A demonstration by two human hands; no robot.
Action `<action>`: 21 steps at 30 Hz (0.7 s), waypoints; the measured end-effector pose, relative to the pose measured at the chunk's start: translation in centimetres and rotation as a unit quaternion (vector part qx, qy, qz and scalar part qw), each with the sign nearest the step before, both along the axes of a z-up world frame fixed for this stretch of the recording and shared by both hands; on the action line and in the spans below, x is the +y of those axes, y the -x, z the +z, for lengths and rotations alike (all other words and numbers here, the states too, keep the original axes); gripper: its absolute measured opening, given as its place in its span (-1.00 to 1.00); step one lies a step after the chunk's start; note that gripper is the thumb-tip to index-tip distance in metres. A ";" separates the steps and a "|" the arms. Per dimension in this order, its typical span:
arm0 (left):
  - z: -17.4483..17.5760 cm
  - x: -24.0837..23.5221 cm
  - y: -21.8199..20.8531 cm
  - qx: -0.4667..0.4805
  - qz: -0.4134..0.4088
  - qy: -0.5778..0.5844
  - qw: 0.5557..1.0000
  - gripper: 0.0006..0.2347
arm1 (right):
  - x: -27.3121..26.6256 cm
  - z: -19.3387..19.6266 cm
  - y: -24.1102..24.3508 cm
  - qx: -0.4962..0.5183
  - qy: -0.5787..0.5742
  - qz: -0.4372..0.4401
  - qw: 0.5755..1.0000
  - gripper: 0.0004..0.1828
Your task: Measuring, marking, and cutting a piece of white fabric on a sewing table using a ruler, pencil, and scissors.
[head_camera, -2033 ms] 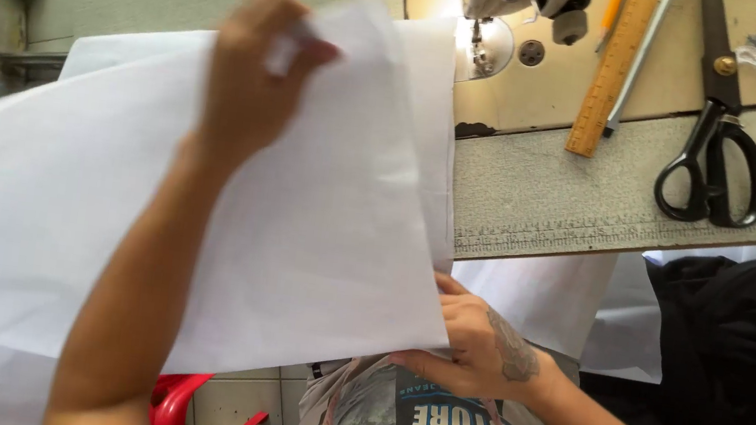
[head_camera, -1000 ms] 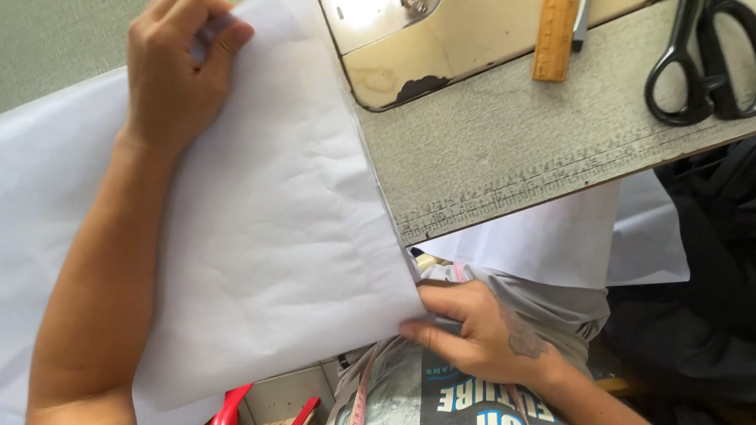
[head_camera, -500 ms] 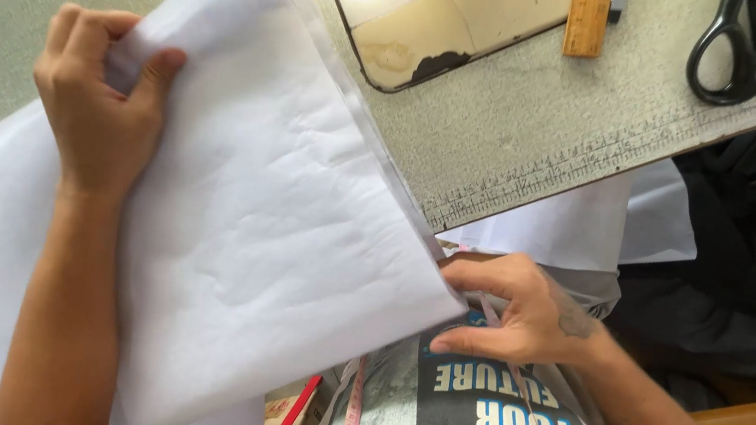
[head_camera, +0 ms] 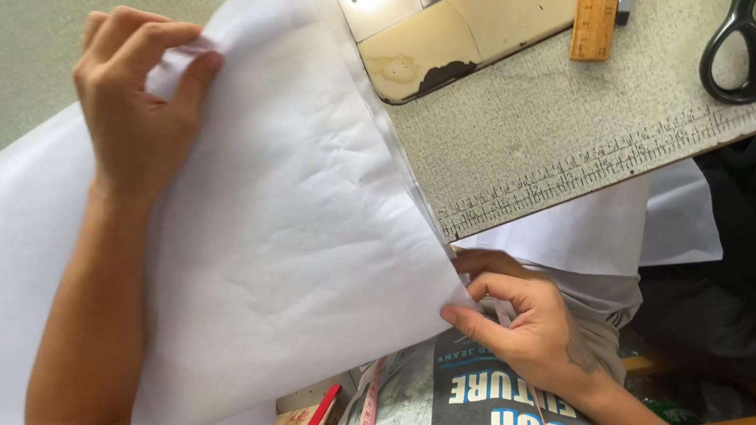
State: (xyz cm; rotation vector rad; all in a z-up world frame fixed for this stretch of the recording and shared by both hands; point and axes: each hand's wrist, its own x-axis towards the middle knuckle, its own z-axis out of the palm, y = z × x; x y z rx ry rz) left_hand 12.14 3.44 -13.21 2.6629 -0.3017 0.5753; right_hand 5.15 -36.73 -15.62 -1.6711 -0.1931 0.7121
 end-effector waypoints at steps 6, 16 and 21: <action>0.4 -3.0 -1.2 0.072 0.076 0.076 0.992 -0.85 | -0.3 -1.3 0.6 0.021 0.032 0.011 0.999 -0.75; 0.9 -4.3 -1.6 0.115 0.026 0.144 0.982 -0.92 | -0.9 0.7 -1.6 0.112 -0.125 0.082 0.982 -0.49; 0.5 -4.3 -1.5 0.111 0.027 0.117 0.987 -0.90 | 0.2 1.5 -1.1 0.064 0.043 0.030 0.997 -0.78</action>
